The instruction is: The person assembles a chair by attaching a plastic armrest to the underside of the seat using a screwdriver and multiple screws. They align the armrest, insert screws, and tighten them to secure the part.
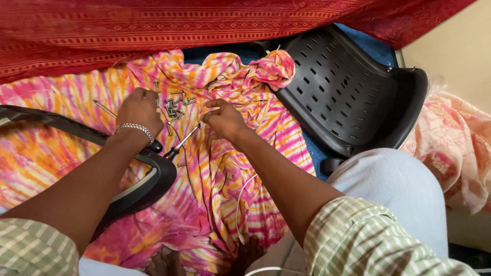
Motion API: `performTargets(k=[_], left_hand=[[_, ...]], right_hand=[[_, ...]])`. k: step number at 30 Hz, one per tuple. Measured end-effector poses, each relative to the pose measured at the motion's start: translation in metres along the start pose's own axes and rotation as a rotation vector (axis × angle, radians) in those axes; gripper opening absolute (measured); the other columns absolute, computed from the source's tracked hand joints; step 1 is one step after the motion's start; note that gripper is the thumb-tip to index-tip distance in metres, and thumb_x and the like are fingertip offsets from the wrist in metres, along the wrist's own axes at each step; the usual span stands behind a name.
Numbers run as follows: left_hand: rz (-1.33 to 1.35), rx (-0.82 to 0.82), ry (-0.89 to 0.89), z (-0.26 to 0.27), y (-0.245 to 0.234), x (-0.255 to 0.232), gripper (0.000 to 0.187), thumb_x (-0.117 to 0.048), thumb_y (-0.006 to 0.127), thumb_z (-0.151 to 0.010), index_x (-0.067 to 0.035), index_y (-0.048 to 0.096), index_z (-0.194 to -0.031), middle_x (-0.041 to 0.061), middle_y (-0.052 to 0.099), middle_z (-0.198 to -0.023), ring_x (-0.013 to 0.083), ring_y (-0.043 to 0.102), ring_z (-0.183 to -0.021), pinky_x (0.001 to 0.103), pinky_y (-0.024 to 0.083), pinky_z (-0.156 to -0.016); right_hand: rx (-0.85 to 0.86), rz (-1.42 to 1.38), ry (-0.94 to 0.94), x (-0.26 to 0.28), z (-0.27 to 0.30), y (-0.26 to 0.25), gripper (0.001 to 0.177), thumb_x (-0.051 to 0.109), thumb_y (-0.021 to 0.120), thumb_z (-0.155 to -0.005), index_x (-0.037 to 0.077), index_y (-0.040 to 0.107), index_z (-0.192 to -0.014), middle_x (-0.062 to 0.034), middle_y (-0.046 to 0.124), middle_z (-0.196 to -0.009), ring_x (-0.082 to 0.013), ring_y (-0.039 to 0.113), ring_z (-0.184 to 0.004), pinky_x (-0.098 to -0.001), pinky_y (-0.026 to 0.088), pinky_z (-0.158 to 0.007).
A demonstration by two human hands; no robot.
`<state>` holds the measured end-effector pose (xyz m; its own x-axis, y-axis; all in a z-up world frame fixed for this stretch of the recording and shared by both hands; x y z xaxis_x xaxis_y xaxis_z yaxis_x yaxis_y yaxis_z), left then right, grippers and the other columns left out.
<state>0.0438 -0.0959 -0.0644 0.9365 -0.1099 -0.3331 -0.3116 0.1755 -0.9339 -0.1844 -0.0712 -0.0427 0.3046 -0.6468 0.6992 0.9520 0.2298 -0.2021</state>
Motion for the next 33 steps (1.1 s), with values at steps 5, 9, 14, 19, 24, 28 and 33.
performTargets(k=[5, 9, 14, 19, 24, 28, 33], left_hand=[[0.015, 0.227, -0.036, -0.032, 0.042, -0.013, 0.068, -0.012, 0.084, -0.065, -0.006, 0.062, -0.129, 0.021, 0.053, -0.137, 0.0436, 0.046, -0.127, 0.048, 0.043, -0.107], [0.015, 0.197, -0.015, -0.035, 0.037, -0.020, 0.067, -0.015, 0.084, -0.064, -0.016, 0.065, -0.128, 0.019, 0.052, -0.130, 0.0446, 0.043, -0.118, 0.049, 0.042, -0.102], [-0.051, 0.212, 0.042, -0.028, 0.039, -0.028, 0.036, -0.018, 0.079, -0.077, -0.014, 0.073, -0.112, 0.014, 0.057, -0.130, 0.0435, 0.046, -0.124, 0.048, 0.048, -0.102], [-0.044, 0.228, 0.111, -0.030, 0.055, -0.033, 0.040, -0.014, 0.082, -0.069, -0.006, 0.075, -0.107, 0.021, 0.062, -0.118, 0.0412, 0.061, -0.108, 0.045, 0.054, -0.093], [0.320, 0.151, -0.219, -0.034, 0.049, -0.008, 0.027, -0.008, 0.084, -0.067, -0.006, 0.080, -0.093, 0.017, 0.069, -0.101, 0.0321, 0.068, -0.099, 0.040, 0.056, -0.088], [1.090, 0.183, -0.643, -0.021, 0.047, 0.008, 0.025, 0.001, 0.069, -0.077, -0.001, 0.075, -0.102, 0.013, 0.072, -0.096, 0.0242, 0.071, -0.089, 0.035, 0.059, -0.078], [1.944, 0.178, -0.969, 0.003, 0.033, -0.002, 0.025, 0.003, 0.053, -0.087, 0.003, 0.062, -0.110, 0.015, 0.064, -0.095, 0.0249, 0.066, -0.084, 0.034, 0.059, -0.079]], right_hand=[[0.027, -0.050, 0.008, -0.011, -0.003, 0.006, 0.052, 0.017, 0.069, -0.088, 0.009, 0.052, -0.137, -0.0079, 0.067, -0.109, -0.0169, 0.069, -0.083, -0.0349, 0.062, -0.068], [0.032, -0.069, 0.045, -0.017, -0.006, 0.006, 0.047, 0.014, 0.069, -0.089, 0.008, 0.055, -0.133, -0.0077, 0.067, -0.098, -0.0144, 0.068, -0.075, -0.0344, 0.061, -0.066], [0.064, -0.089, 0.056, -0.023, -0.009, 0.010, 0.036, 0.014, 0.068, -0.091, 0.006, 0.061, -0.125, -0.0083, 0.069, -0.088, -0.0150, 0.070, -0.073, -0.0327, 0.061, -0.065], [0.067, -0.079, 0.073, -0.026, -0.013, 0.011, 0.028, 0.012, 0.065, -0.090, 0.007, 0.065, -0.118, -0.0064, 0.073, -0.095, -0.0154, 0.072, -0.077, -0.0328, 0.062, -0.067], [0.098, -0.179, 0.126, -0.029, -0.016, 0.009, 0.020, 0.011, 0.062, -0.093, 0.007, 0.063, -0.113, -0.0075, 0.074, -0.097, -0.0179, 0.074, -0.079, -0.0339, 0.063, -0.069], [0.102, -0.302, 0.146, -0.026, -0.014, 0.011, 0.017, 0.008, 0.058, -0.095, 0.005, 0.061, -0.111, -0.0107, 0.074, -0.099, -0.0191, 0.074, -0.081, -0.0351, 0.064, -0.072], [0.192, -0.444, 0.146, -0.017, -0.014, 0.027, 0.023, 0.002, 0.061, -0.094, 0.002, 0.058, -0.116, -0.0137, 0.073, -0.102, -0.0223, 0.074, -0.083, -0.0377, 0.065, -0.078]])
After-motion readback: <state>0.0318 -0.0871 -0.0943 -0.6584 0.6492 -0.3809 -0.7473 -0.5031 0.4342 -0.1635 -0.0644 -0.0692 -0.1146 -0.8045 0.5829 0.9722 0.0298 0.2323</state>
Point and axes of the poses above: each hand's wrist, its own z-axis away from the middle knuckle, its own y-axis out of the palm, x = y × z, the point moved 5 cm from there along -z, towards the middle knuckle
